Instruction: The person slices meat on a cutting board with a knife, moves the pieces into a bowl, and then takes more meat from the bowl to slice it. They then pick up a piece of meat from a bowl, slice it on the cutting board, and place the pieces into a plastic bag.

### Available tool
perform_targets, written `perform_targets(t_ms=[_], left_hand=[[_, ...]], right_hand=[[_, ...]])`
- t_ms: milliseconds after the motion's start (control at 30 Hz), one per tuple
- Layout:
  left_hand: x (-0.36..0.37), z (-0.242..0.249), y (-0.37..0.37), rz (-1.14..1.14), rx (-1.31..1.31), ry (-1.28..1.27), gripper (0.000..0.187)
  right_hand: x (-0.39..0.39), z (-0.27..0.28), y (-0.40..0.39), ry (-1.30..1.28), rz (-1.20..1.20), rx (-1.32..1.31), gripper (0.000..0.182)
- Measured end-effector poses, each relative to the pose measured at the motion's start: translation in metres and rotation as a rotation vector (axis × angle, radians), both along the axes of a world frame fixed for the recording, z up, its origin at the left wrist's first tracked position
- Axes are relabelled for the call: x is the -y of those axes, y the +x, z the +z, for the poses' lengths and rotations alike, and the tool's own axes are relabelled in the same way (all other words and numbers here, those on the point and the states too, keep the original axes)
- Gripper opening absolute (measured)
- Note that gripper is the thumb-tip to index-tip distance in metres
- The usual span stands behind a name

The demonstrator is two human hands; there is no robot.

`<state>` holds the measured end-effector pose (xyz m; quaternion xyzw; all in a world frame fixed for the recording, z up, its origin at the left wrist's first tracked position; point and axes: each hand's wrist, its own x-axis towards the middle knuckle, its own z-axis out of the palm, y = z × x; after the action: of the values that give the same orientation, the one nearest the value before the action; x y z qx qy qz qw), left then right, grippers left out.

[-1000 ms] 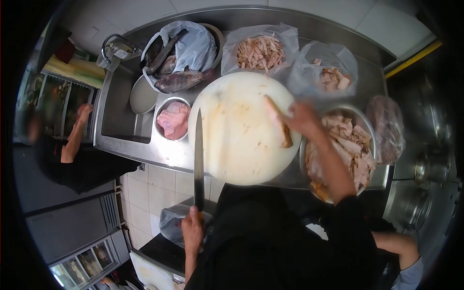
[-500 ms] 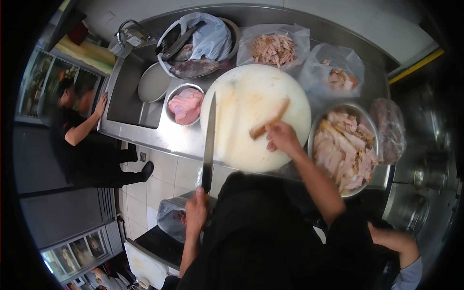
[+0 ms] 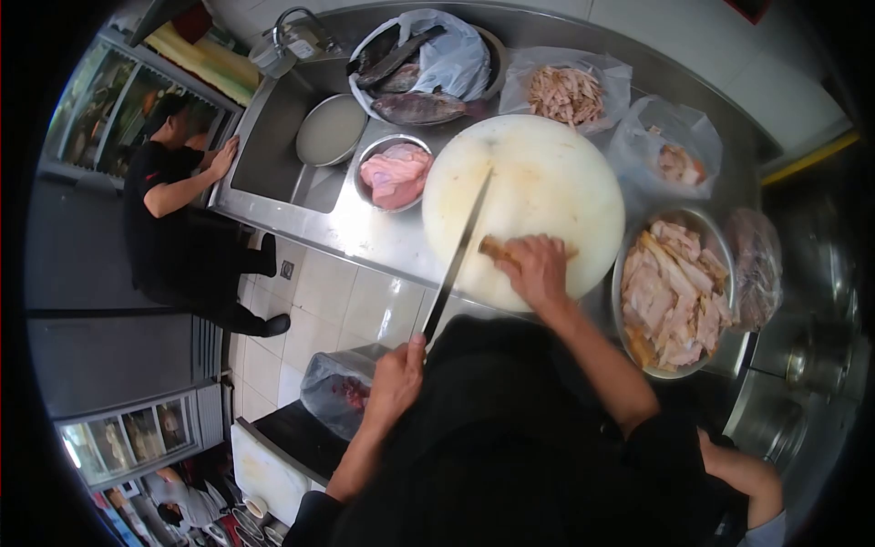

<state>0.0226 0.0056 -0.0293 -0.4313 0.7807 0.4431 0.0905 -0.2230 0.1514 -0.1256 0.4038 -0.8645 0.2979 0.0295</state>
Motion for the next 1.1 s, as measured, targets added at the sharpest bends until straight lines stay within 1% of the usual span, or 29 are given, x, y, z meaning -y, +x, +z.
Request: perform_targets(t_ms=[33, 67, 167, 333, 433, 533, 633, 733, 833, 967, 1033, 1100], left_hand=[[-0.003, 0.005, -0.002, -0.019, 0.006, -0.028, 0.066], [-0.005, 0.01, -0.005, -0.04, 0.012, -0.055, 0.065], [-0.008, 0.016, -0.014, -0.085, 0.035, -0.102, 0.06], [-0.008, 0.023, -0.02, -0.164, 0.082, -0.21, 0.058], [-0.006, 0.024, -0.009, -0.233, 0.092, -0.27, 0.053], [-0.001, 0.029, 0.004, -0.273, 0.224, -0.255, 0.049], [0.004, 0.025, -0.011, -0.427, 0.101, -0.256, 0.052], [0.0, 0.005, -0.05, -0.415, 0.035, -0.293, 0.058], [0.006, -0.012, -0.059, -0.272, 0.056, -0.248, 0.061], [0.006, 0.01, -0.061, -0.22, 0.067, -0.228, 0.062], [-0.008, 0.025, -0.059, -0.202, 0.094, -0.246, 0.062], [-0.011, 0.018, -0.05, -0.207, 0.058, -0.266, 0.066]], right_hand=[[0.004, 0.002, 0.013, -0.016, -0.031, 0.029, 0.03], [0.006, 0.007, 0.022, 0.012, -0.028, 0.11, 0.032], [0.011, -0.005, 0.032, -0.148, -0.029, 0.059, 0.032], [0.007, -0.005, 0.036, -0.214, -0.006, 0.081, 0.032], [0.008, -0.006, 0.035, -0.227, -0.013, 0.078, 0.032], [0.007, -0.004, 0.033, -0.236, 0.0, 0.074, 0.032], [0.007, -0.004, 0.033, -0.226, 0.013, 0.094, 0.032], [0.008, -0.005, 0.032, -0.237, 0.006, 0.089, 0.031], [0.009, -0.006, 0.029, -0.263, 0.007, 0.1, 0.031], [0.008, -0.019, 0.033, -0.36, -0.047, 0.146, 0.032], [0.005, -0.017, 0.034, -0.351, -0.07, 0.179, 0.033], [0.005, -0.015, 0.034, -0.335, -0.07, 0.191, 0.034]])
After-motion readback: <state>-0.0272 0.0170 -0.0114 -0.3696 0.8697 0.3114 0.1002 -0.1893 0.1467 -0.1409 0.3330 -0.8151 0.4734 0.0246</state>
